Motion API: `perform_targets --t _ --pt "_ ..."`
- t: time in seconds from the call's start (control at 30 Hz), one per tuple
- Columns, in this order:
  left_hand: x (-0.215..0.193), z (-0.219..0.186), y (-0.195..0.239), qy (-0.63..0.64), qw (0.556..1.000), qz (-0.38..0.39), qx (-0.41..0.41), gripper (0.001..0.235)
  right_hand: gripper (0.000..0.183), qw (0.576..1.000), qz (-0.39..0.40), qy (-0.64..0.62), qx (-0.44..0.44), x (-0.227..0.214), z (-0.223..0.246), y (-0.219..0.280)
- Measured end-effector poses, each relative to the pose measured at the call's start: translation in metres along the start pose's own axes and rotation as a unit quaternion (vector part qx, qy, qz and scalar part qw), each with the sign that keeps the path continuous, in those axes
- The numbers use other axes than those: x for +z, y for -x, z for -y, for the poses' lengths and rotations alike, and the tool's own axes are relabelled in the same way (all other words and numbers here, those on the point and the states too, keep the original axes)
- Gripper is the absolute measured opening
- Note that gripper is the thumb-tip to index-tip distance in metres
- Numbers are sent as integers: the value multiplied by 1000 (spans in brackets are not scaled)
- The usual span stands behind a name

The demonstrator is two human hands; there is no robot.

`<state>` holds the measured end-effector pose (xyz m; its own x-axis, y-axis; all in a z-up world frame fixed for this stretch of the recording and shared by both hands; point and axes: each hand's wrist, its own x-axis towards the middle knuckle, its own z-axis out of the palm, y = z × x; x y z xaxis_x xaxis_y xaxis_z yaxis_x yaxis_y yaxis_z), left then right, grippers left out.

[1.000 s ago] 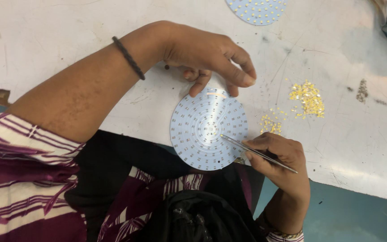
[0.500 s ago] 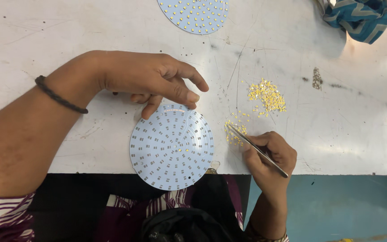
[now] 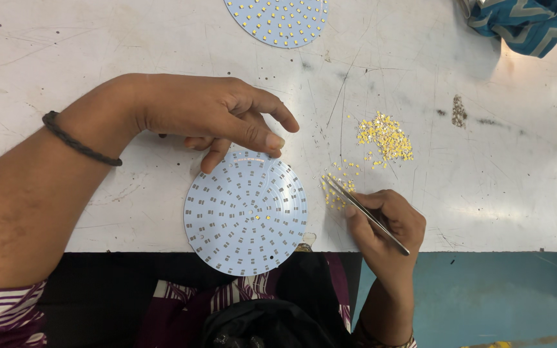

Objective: The person uses tweezers to pick up small yellow LED chips from a pile on the table and places them into designated spots on a circular LED board. The person continues this repetitive placement process throughout the clip.

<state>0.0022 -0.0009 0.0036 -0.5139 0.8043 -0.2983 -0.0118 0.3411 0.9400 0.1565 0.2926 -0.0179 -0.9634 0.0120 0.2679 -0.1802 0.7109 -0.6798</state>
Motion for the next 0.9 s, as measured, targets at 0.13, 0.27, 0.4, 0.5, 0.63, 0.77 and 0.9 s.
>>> perform_targets --t 0.13,0.27,0.4,0.5,0.63,0.77,0.9 --pt "0 0 0 -6 1000 -5 -7 83 13 1000 4 -6 -12 0 1 -1" --pt "0 -1 0 -6 1000 -4 -9 83 12 1000 -3 8 7 0 1 0" --pt "1 -2 1 -8 1000 -6 -8 82 13 1000 8 -1 -21 0 -3 1" --pt "1 -6 2 -32 999 -5 0 82 14 1000 7 22 -3 -1 -1 3" --pt "1 -6 7 -38 999 -9 -21 77 10 999 3 -40 11 10 16 8" --pt "3 -3 6 -45 999 -24 -13 76 12 991 60 -31 -114 34 36 16" --pt "2 -3 9 0 1000 -10 2 77 15 984 68 -22 -162 45 50 14"
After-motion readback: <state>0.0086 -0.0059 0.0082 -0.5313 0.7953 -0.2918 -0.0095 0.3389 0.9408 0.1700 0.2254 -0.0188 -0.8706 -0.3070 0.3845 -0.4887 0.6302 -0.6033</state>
